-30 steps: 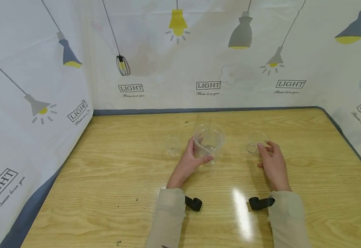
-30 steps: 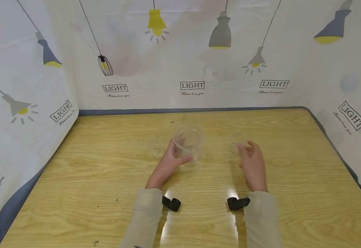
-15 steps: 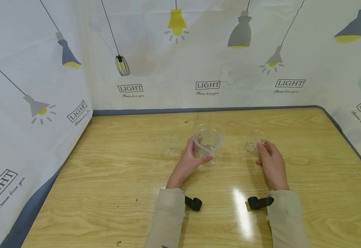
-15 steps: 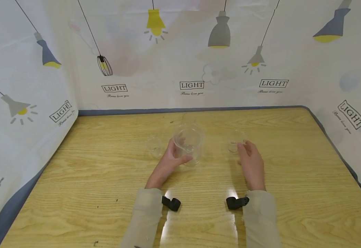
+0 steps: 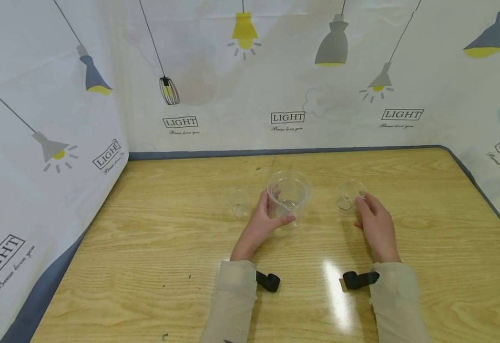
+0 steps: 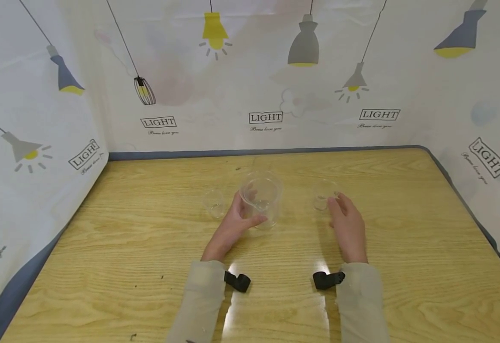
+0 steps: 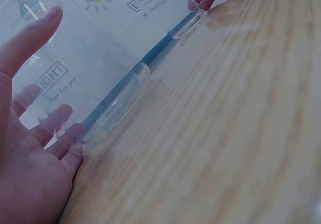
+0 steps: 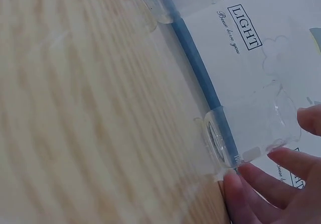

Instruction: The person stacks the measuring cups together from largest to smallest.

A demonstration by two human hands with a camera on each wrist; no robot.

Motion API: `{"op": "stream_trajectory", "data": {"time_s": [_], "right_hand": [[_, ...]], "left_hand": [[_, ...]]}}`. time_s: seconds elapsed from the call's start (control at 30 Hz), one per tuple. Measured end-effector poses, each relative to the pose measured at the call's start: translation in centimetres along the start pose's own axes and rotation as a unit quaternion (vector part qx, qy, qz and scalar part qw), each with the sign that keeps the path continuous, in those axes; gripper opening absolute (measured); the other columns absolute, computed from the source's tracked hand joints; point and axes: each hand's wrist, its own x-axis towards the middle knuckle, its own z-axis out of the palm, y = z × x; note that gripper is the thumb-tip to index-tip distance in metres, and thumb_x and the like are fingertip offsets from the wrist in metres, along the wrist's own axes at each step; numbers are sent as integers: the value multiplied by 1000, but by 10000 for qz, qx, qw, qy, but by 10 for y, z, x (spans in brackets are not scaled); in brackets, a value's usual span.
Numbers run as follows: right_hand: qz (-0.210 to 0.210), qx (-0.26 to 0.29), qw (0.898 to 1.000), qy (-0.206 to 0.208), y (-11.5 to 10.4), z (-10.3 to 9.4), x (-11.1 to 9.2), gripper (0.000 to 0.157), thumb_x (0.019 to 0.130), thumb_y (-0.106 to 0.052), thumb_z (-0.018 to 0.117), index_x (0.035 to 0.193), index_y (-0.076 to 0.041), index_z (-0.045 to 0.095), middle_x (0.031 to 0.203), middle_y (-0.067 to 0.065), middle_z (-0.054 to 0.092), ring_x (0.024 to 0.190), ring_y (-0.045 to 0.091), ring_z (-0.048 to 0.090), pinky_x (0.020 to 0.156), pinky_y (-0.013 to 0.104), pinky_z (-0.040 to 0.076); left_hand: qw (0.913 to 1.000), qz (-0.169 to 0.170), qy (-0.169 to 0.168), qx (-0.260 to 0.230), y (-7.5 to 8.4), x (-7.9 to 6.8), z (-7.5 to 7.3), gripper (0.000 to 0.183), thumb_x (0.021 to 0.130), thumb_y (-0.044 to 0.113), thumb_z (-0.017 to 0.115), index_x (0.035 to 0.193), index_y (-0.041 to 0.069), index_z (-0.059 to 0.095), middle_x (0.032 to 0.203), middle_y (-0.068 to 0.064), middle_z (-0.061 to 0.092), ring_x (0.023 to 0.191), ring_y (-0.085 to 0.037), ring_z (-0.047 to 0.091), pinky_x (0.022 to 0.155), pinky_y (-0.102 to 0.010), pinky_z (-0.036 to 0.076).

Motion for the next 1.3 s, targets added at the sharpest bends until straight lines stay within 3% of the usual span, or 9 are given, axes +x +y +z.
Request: {"op": "stream_trajectory", "data": {"time_s": [0.17, 0.53, 0.97, 1.1, 1.3], "right_hand": [[46, -32, 10000, 47, -1, 0, 0, 65, 86, -60, 34, 140, -25, 29, 140, 5, 34, 83, 22, 56, 76, 27, 41], [198, -16, 9996, 184, -2, 3, 1, 54, 88, -59, 31, 136, -35, 33, 140, 0, 35, 88, 20, 57, 81, 31, 41], [-34, 113, 9999, 13, -2, 4, 0, 61, 87, -58, 33, 139, -26, 30, 138, 6, 37, 100, 22, 52, 78, 25, 45], [-83, -132, 9999, 8, -3, 5, 1, 67, 87, -60, 31, 142, -22, 26, 137, 9, 37, 99, 25, 51, 80, 31, 42], [-322, -304, 9990, 116, -4, 8, 2, 76, 84, -60, 40, 144, -20, 14, 141, 13, 29, 122, 30, 35, 93, 51, 31]], "left_hand": [[10000, -1, 2, 0, 1, 0, 0, 85, 75, 31, 71, 141, 30, 16, 143, 4, 27, 131, -12, 19, 104, -39, 19], [10000, -15, -41, -62, -1, 1, 0, 86, 74, 34, 72, 140, 33, 16, 143, 5, 27, 130, -10, 19, 104, -37, 18], [9999, -18, -107, -124, -6, 4, -1, 88, 73, 36, 72, 140, 34, 15, 144, 6, 24, 131, -9, 16, 105, -38, 18], [9999, -34, -15, -138, -18, 9, 0, 88, 70, 40, 74, 137, 40, 16, 143, 11, 26, 130, -7, 17, 105, -38, 18], [9999, 72, 122, -53, -30, 14, 2, 89, 66, 48, 73, 135, 44, 17, 140, 16, 28, 129, -5, 19, 104, -40, 19]]}}
